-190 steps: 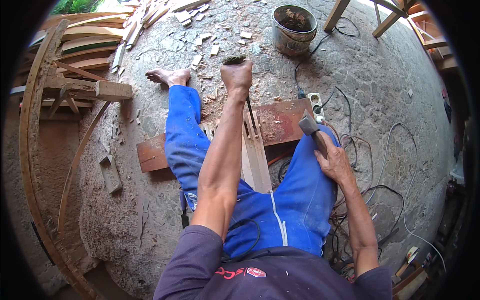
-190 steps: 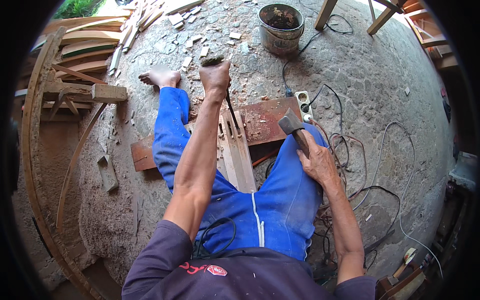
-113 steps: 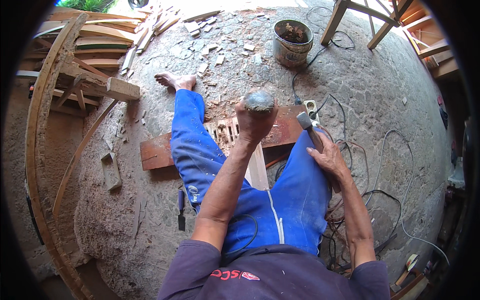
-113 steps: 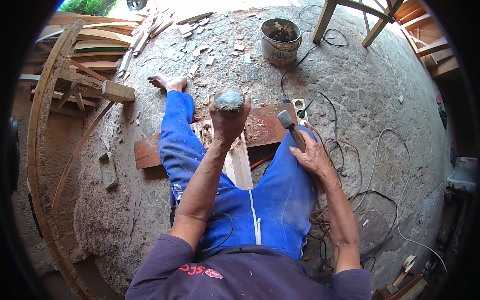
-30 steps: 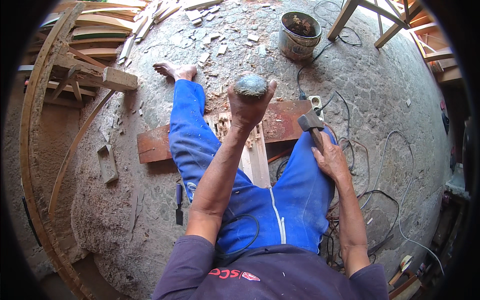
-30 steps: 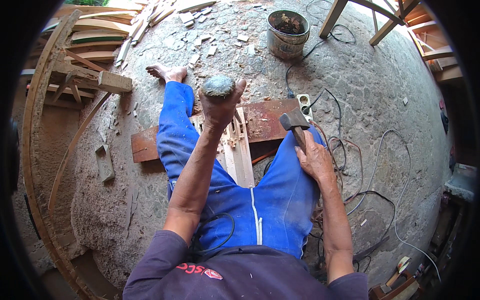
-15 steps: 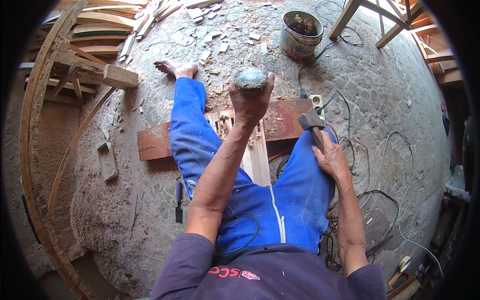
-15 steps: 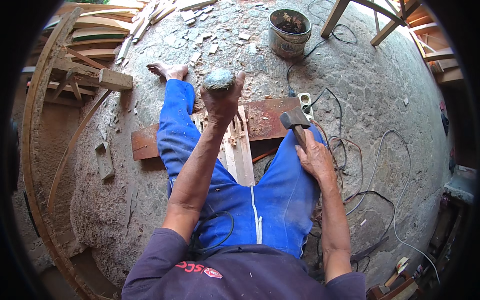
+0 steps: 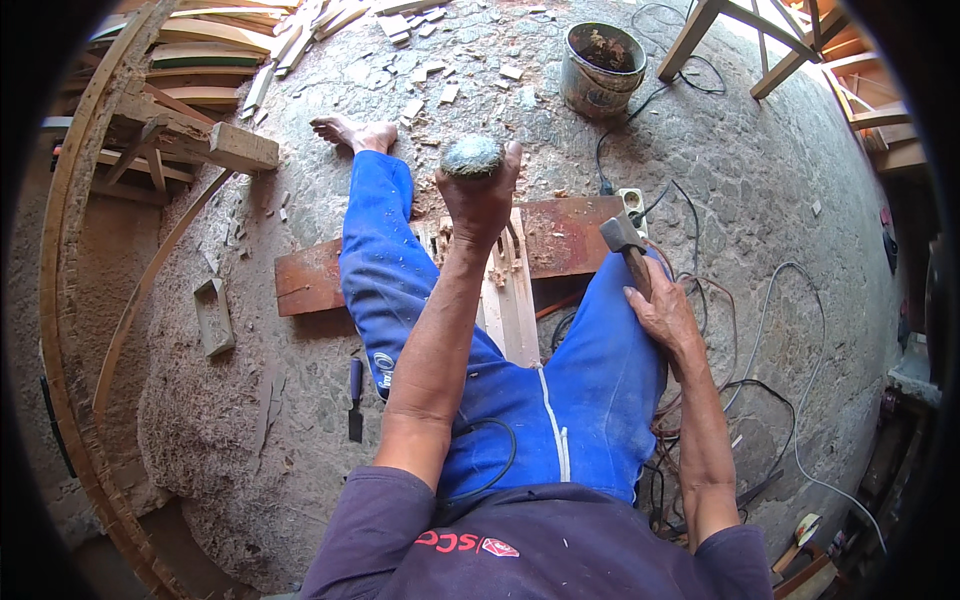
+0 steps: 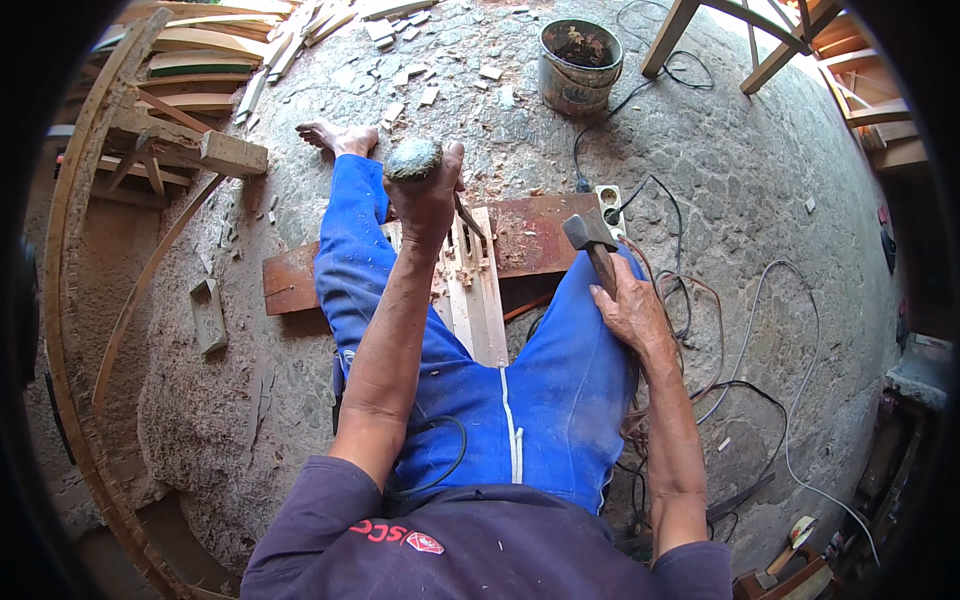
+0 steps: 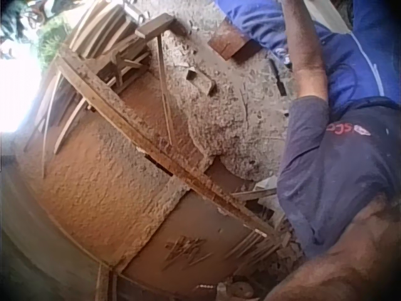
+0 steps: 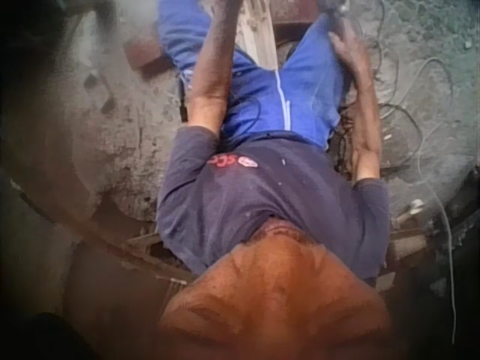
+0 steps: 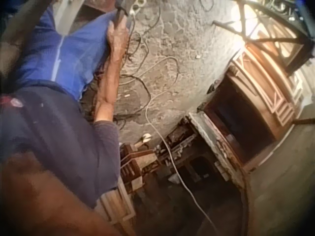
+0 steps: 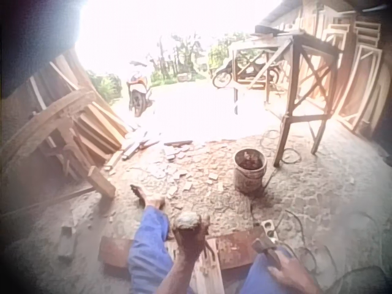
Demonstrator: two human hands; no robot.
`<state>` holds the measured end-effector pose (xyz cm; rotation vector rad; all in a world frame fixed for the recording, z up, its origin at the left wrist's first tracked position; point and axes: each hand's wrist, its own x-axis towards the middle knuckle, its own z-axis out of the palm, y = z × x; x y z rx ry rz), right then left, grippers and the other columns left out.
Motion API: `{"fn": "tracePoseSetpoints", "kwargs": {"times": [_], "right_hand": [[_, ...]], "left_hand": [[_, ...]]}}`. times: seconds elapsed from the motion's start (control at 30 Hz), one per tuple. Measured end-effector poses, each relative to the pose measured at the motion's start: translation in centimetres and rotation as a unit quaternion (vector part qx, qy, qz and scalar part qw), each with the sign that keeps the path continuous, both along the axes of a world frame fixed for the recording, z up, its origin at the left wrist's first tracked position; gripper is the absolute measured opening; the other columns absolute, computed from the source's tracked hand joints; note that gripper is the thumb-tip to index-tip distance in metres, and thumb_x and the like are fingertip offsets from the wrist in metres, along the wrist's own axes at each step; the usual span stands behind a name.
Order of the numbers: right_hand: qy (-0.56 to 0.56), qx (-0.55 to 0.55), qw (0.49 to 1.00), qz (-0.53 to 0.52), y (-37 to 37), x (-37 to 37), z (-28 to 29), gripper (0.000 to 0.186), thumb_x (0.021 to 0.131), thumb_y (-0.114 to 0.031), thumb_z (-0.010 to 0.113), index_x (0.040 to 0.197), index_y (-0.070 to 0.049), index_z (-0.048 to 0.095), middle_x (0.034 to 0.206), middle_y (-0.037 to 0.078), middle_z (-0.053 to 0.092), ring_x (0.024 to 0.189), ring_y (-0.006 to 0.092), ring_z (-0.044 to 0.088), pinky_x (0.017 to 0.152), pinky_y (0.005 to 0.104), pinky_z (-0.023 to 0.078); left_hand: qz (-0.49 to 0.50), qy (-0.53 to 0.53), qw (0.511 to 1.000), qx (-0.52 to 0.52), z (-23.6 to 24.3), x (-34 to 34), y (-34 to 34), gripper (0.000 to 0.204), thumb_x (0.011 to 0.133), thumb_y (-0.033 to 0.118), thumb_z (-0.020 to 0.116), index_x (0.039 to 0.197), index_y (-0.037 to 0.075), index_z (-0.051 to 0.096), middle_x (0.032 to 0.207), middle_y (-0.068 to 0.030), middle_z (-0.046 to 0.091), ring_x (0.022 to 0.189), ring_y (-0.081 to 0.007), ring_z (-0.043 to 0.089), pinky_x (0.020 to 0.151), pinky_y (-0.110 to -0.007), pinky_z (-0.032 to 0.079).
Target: The person sits on the floor and uses a chisel and hammer to carve a piece of wood. They repeatedly strike the chisel to remove wood shavings, shaping the wood piece.
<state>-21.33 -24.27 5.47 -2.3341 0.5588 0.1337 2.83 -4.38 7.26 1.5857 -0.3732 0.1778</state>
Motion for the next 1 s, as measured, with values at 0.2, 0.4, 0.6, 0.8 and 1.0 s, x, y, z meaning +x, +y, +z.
{"fn": "tracePoseSetpoints", "kwargs": {"times": [0.2, 0.4, 0.6, 0.8, 1.0], "right_hand": [[-0.075, 0.025, 0.997, -0.006, 0.9, 0.9, 2.3, 0.060, 0.092, -0.022, 0.068, 0.146, -0.005, 0.048, 0.127, 0.029, 0.065, 0.116, 0.0451, 0.066, 0.097, 0.0487, 0.052], [-0.149, 0.025, 0.988, 0.036, 4.5, 4.1, 11.1, 0.065, 0.092, -0.012, 0.070, 0.151, -0.008, 0.044, 0.119, 0.026, 0.070, 0.107, 0.0398, 0.072, 0.090, 0.0440, 0.056], [-0.341, -0.111, 0.921, 0.154, 6.6, 6.2, 18.3, 0.071, 0.088, -0.003, 0.072, 0.152, -0.012, 0.043, 0.118, 0.027, 0.070, 0.102, 0.0430, 0.072, 0.083, 0.0458, 0.059], [-0.039, -0.243, 0.946, 0.213, 7.0, 7.8, 17.1, 0.071, 0.089, -0.007, 0.066, 0.154, -0.011, 0.037, 0.103, 0.026, 0.068, 0.087, 0.0432, 0.072, 0.073, 0.0512, 0.059], [-0.147, -0.202, 0.946, 0.205, 6.3, 7.6, 14.5, 0.067, 0.091, -0.010, 0.063, 0.154, -0.010, 0.038, 0.092, 0.023, 0.068, 0.079, 0.0412, 0.072, 0.068, 0.0506, 0.059]], "left_hand": [[-0.006, -0.104, 0.993, 0.061, 0.9, -1.1, -1.0, 0.024, 0.086, 0.020, 0.081, 0.074, 0.004, 0.067, 0.065, -0.0040, 0.067, 0.059, -0.0213, 0.064, 0.063, -0.037, 0.050], [0.004, -0.113, 0.987, 0.114, 0.5, -1.5, -0.6, 0.026, 0.085, 0.025, 0.082, 0.079, 0.004, 0.067, 0.070, -0.0079, 0.069, 0.063, -0.0274, 0.069, 0.068, -0.039, 0.054], [-0.007, -0.209, 0.977, 0.047, 0.3, -1.8, -0.8, 0.024, 0.080, 0.016, 0.080, 0.099, 0.003, 0.072, 0.091, -0.0121, 0.074, 0.085, -0.0286, 0.074, 0.074, -0.039, 0.057], [0.033, -0.319, 0.923, 0.215, -0.4, -1.4, -0.6, 0.015, 0.084, 0.013, 0.075, 0.098, 0.008, 0.073, 0.093, -0.0103, 0.074, 0.087, -0.0295, 0.074, 0.072, -0.039, 0.057], [-0.017, -0.248, 0.954, 0.170, -1.0, 0.2, -0.7, 0.018, 0.087, 0.019, 0.074, 0.101, 0.008, 0.071, 0.092, -0.0061, 0.072, 0.085, -0.0273, 0.069, 0.075, -0.041, 0.053]]}}
